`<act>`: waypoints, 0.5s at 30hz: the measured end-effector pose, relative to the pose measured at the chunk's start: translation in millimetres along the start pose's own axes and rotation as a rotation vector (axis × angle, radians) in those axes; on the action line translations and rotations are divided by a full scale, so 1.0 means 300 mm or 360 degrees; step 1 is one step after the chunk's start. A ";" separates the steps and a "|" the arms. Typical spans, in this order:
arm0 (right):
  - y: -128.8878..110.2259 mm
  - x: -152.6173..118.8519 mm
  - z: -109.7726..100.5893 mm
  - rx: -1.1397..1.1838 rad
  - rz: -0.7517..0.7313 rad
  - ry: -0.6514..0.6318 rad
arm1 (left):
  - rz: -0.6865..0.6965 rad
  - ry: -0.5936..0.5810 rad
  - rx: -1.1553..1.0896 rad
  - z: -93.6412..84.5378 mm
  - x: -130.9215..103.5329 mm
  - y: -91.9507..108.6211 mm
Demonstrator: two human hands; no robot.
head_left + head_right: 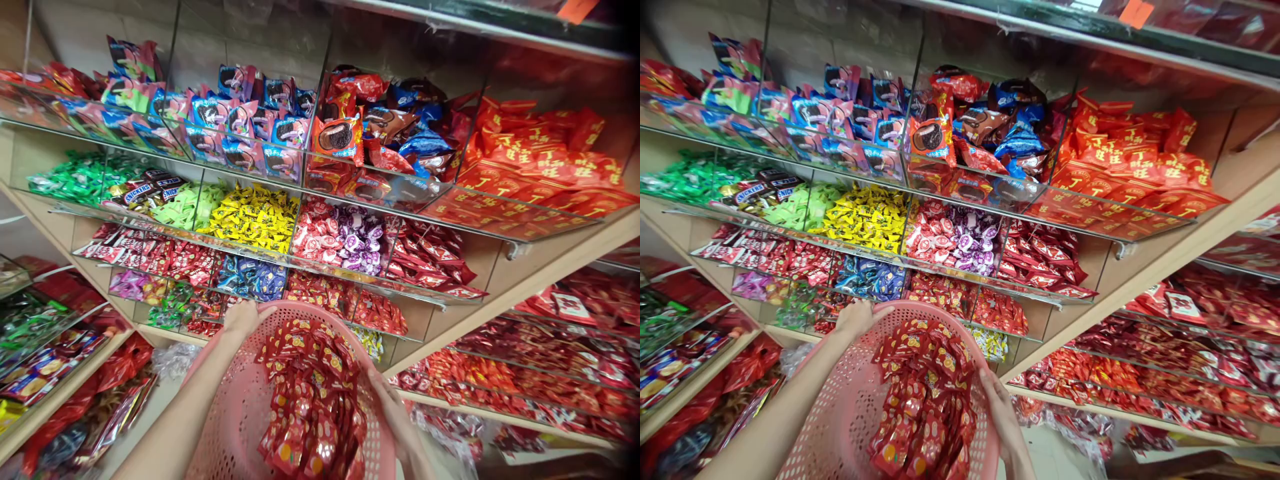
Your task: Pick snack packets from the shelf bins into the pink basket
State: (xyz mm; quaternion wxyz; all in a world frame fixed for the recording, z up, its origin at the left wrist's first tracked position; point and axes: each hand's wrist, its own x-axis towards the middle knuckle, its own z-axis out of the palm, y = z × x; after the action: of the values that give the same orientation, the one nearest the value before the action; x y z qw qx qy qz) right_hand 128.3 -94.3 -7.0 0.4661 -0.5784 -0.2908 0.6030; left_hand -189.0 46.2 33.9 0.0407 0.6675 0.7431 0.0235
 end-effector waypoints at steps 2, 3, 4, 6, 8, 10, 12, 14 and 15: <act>0.006 -0.010 0.008 0.0191 0.0143 0.0008 | 0.0014 -0.0011 -0.0015 0.000 -0.002 -0.002; 0.011 -0.011 0.009 0.0249 0.0186 0.0052 | 0.0020 -0.0012 -0.0022 0.001 -0.004 -0.003; 0.016 -0.009 0.009 0.0285 0.0216 0.0096 | 0.0022 -0.0013 -0.0029 0.001 -0.007 -0.006; 0.027 -0.005 0.009 0.0317 0.0254 0.0105 | 0.0027 -0.0023 -0.0034 0.001 -0.012 -0.011; 0.033 -0.006 0.011 0.0309 0.0287 -0.0019 | 0.0030 -0.0042 -0.0029 -0.002 -0.018 -0.018; 0.028 -0.013 0.010 0.0253 0.0360 -0.0205 | 0.0041 -0.0056 -0.0017 -0.008 -0.022 -0.025; 0.013 -0.021 0.002 0.0145 0.0479 -0.0355 | 0.0051 -0.0048 0.0000 -0.017 -0.024 -0.029; -0.006 -0.026 -0.012 0.0019 0.0590 -0.0440 | 0.0066 -0.0040 0.0015 -0.024 -0.023 -0.033; -0.015 -0.028 -0.018 -0.0037 0.0637 -0.0462 | 0.0073 -0.0039 0.0023 -0.027 -0.023 -0.034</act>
State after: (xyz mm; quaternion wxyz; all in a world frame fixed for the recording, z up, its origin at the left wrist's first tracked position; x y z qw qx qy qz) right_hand 133.8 -101.0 -0.3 0.2840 -0.5372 -0.2415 0.7566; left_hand -199.2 38.5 41.1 0.0444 0.6848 0.7273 0.0111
